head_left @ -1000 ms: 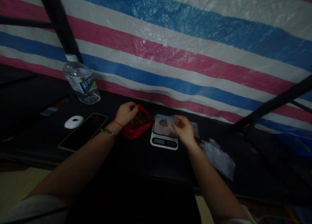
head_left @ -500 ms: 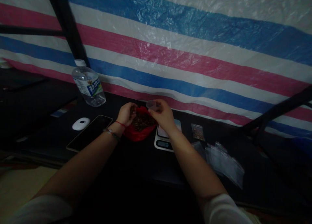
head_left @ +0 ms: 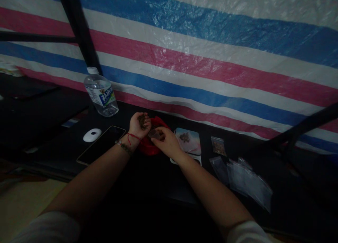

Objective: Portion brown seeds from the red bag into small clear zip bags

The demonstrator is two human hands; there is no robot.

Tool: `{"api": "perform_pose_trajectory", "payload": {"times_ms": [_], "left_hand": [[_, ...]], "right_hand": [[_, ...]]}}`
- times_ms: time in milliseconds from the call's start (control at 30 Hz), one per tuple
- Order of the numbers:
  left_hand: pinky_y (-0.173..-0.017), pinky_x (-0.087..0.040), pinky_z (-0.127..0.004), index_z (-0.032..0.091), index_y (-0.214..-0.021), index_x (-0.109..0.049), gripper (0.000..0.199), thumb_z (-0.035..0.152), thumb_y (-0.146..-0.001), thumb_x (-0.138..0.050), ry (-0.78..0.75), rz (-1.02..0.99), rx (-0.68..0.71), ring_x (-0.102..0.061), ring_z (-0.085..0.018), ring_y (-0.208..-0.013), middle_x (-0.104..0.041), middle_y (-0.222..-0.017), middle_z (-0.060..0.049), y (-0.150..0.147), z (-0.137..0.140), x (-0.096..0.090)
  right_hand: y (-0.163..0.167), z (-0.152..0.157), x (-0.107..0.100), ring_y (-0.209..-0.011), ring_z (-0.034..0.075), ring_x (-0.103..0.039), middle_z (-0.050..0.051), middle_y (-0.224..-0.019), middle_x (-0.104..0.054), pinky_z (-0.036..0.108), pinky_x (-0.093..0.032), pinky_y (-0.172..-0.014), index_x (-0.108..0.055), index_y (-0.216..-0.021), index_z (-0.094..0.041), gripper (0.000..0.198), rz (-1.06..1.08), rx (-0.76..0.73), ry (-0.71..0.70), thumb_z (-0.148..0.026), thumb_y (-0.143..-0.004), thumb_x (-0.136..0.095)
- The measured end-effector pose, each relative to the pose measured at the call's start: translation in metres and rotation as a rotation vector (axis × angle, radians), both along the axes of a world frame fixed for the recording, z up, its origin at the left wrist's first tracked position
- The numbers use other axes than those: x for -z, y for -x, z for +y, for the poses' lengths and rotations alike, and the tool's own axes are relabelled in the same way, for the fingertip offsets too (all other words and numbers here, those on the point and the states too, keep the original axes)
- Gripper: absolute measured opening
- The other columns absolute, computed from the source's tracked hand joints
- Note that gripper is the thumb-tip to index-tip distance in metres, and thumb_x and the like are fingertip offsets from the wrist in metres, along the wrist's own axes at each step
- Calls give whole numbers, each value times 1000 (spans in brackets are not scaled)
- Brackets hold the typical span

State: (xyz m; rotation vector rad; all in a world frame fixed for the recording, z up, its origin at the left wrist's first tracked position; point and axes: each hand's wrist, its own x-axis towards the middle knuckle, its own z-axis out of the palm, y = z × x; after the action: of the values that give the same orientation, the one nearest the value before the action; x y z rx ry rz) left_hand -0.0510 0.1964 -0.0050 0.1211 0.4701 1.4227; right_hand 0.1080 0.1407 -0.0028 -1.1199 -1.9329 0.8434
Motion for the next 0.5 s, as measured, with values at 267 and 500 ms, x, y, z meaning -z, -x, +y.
{"api": "perform_pose_trajectory", "payload": {"times_ms": [267,500], "left_hand": [[-35,-27,-13,14,-72,-55,6,18,-71,-50,23,83,-30,-40,-5,-40,-47,-53,3,-11,-2,0],[-46,-35,-21,17,-70,-62,11,27,-70,-56,-192,1033,-266,-46,-11,-51,-53,-59,1,-17,-5,3]], "right_hand": [[0,1,6,-85,18,-61,4,-97,-66,34,-50,-80,-65,-102,-20,29,-72,51,-18,-27,-74,-68],[-12,2,-16,-91,20,-61,6,-103,-65,37,-50,-83,-62,-113,-22,41,7,121,-129,-29,-73,-67]]}}
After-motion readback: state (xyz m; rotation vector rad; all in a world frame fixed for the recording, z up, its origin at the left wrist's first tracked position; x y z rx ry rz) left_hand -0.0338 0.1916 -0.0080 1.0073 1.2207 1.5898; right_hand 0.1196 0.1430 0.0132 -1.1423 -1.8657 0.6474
